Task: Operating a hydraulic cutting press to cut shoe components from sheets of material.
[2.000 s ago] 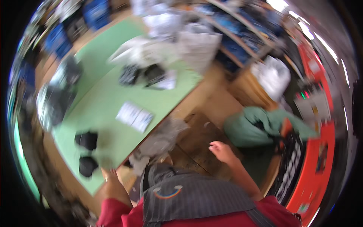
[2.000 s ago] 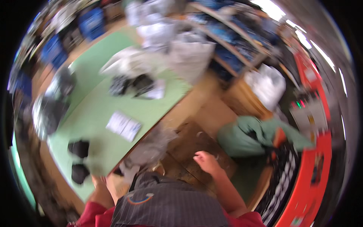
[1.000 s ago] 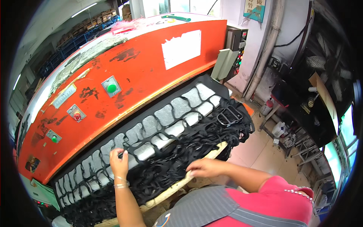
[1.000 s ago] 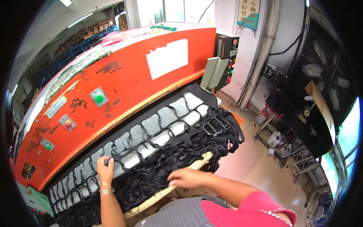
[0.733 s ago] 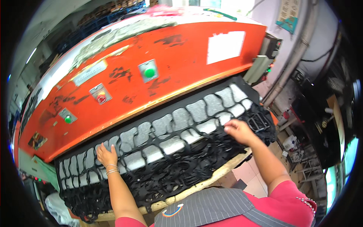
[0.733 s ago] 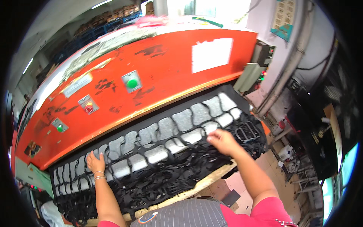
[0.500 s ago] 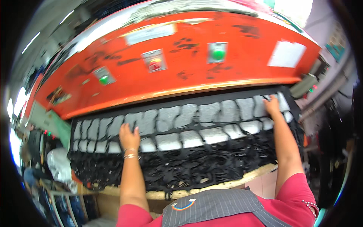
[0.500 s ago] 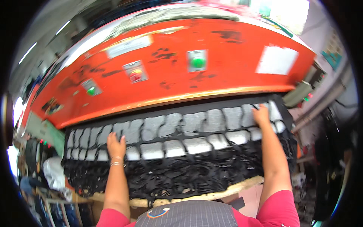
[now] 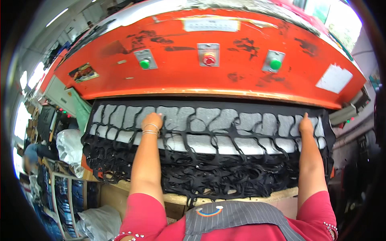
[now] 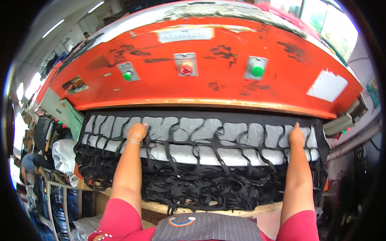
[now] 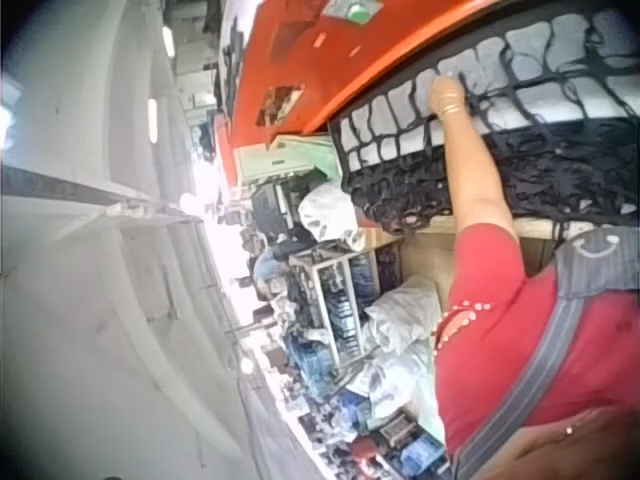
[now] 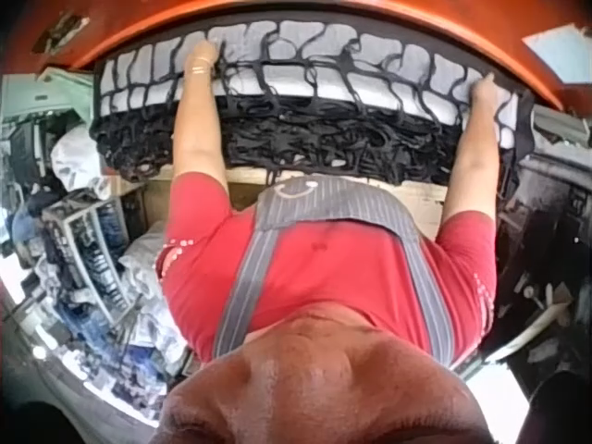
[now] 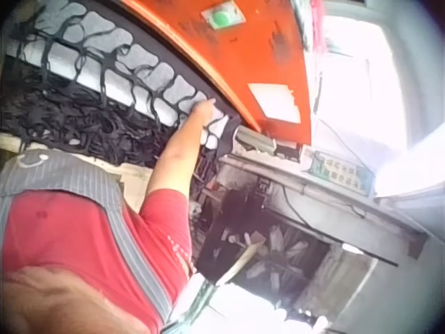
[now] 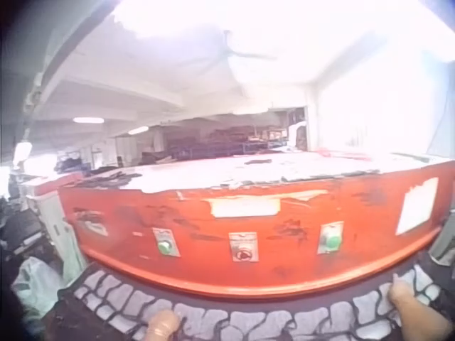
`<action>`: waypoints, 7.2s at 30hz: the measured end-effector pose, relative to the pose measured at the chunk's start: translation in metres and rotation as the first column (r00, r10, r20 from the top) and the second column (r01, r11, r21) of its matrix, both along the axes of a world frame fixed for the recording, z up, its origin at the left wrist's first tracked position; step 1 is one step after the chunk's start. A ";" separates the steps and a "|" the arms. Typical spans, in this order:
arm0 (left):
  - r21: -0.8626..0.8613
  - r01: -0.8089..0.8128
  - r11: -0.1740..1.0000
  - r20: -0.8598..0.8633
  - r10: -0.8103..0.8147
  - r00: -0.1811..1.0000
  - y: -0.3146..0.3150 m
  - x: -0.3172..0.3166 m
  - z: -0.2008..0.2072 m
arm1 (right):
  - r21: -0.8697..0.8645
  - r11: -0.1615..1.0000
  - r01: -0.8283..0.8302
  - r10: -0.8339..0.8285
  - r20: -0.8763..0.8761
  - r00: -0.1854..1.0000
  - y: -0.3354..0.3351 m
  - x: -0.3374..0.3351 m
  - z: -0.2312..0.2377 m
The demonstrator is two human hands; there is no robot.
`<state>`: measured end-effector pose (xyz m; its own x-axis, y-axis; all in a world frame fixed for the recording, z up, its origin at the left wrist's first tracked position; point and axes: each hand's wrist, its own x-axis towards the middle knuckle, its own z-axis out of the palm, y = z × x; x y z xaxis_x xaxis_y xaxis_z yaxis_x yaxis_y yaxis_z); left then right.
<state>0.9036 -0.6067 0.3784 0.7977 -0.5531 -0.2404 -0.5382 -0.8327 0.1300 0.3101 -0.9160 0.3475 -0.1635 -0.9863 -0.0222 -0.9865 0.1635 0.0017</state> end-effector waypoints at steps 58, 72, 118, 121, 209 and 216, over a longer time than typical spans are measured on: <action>-0.475 0.742 0.473 0.391 -0.642 0.660 -0.152 -0.408 0.019 | 0.251 0.959 -0.130 -0.151 0.843 0.516 -0.096 -0.242 0.045; -0.119 0.992 -0.044 0.061 -0.997 -0.037 -0.189 -0.723 0.004 | 0.075 0.986 -0.148 0.075 0.596 0.800 -0.069 -0.359 -0.020; 0.025 -0.810 -0.586 -0.434 -0.737 0.519 0.493 -0.386 -0.105 | -0.424 -0.017 -0.906 0.729 -0.625 0.279 0.167 0.551 0.339; 0.111 -0.892 -0.438 0.045 -0.894 0.445 0.536 -0.358 -0.123 | -0.654 -0.075 -0.752 0.846 -0.442 0.300 0.228 0.533 0.374; -0.397 -0.904 -0.161 -0.601 -0.699 0.389 0.483 0.231 0.061 | -0.215 0.229 -0.949 0.706 0.709 0.010 0.579 0.602 0.094; -0.724 0.495 0.481 0.138 -0.602 0.786 0.355 0.173 0.024 | -0.646 0.742 -0.178 0.640 0.762 -0.097 0.424 0.567 0.281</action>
<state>1.0761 -0.2516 0.4029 0.2643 -0.8995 0.3478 -0.7876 0.0067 0.6161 0.8767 -0.4925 0.6283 0.2133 -0.8324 0.5115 0.0649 -0.5103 -0.8575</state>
